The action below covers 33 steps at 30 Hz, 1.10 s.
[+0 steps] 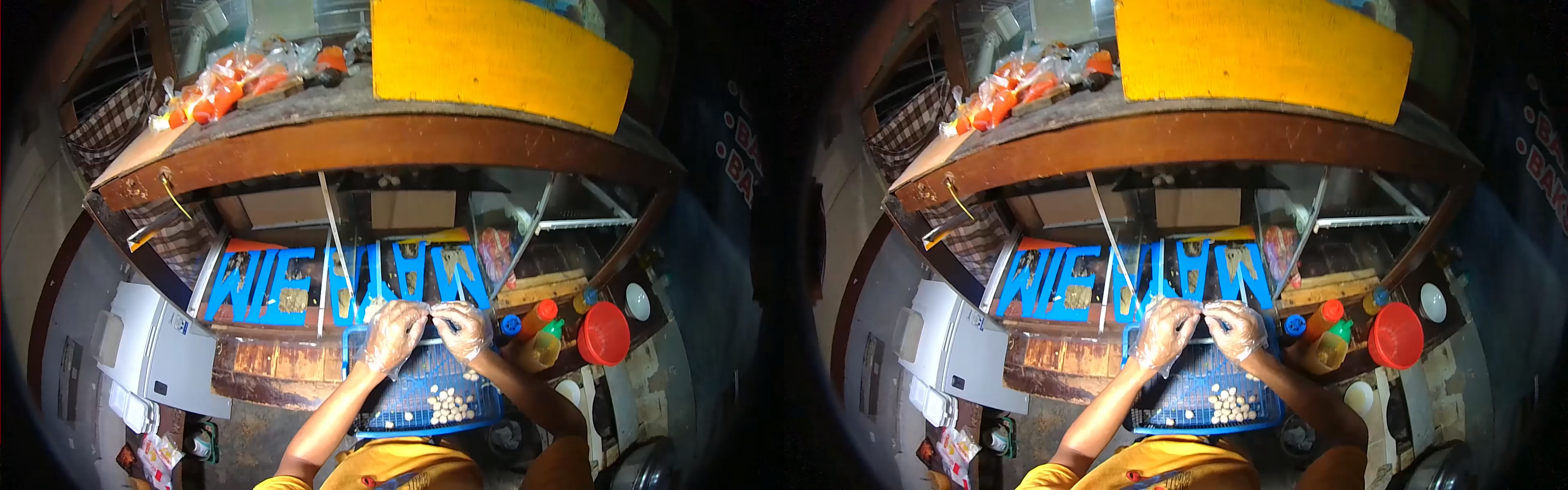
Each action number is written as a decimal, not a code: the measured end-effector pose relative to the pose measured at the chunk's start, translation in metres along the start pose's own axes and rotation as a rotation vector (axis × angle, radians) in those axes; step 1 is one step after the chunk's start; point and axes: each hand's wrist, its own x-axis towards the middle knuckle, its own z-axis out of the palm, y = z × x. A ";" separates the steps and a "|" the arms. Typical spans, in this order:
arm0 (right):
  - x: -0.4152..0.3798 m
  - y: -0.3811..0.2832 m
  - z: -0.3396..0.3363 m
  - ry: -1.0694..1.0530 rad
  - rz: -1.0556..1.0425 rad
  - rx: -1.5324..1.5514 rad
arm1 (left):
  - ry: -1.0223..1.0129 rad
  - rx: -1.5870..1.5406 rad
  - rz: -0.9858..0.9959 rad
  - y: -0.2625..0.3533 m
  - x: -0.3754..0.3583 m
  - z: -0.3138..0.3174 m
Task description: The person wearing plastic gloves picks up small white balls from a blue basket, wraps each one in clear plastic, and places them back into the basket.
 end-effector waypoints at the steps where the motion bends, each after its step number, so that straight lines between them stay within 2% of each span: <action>1: -0.007 0.001 -0.001 -0.022 0.017 0.011 | -0.018 -0.030 -0.013 -0.001 -0.004 0.002; 8: -0.046 -0.002 -0.005 -0.161 0.190 0.082 | -0.147 -0.077 -0.028 0.005 -0.028 0.008; 15: -0.071 0.001 -0.011 -0.215 0.224 0.121 | -0.298 -0.099 -0.085 0.002 -0.050 0.022; 21: -0.092 0.005 -0.022 -0.425 0.319 0.098 | -0.490 -0.096 -0.151 -0.003 -0.082 0.041; 25: -0.121 0.016 -0.018 -0.457 0.382 0.134 | -0.507 -0.213 -0.139 -0.007 -0.103 0.059; 26: -0.128 0.018 -0.018 -0.489 0.418 0.117 | -0.583 -0.248 -0.193 -0.009 -0.108 0.061; 31: -0.156 0.026 -0.016 -0.521 0.449 0.077 | -0.678 -0.276 -0.204 -0.011 -0.126 0.072; 33: -0.159 0.023 -0.019 -0.584 0.523 0.031 | -0.757 -0.256 -0.227 -0.010 -0.129 0.075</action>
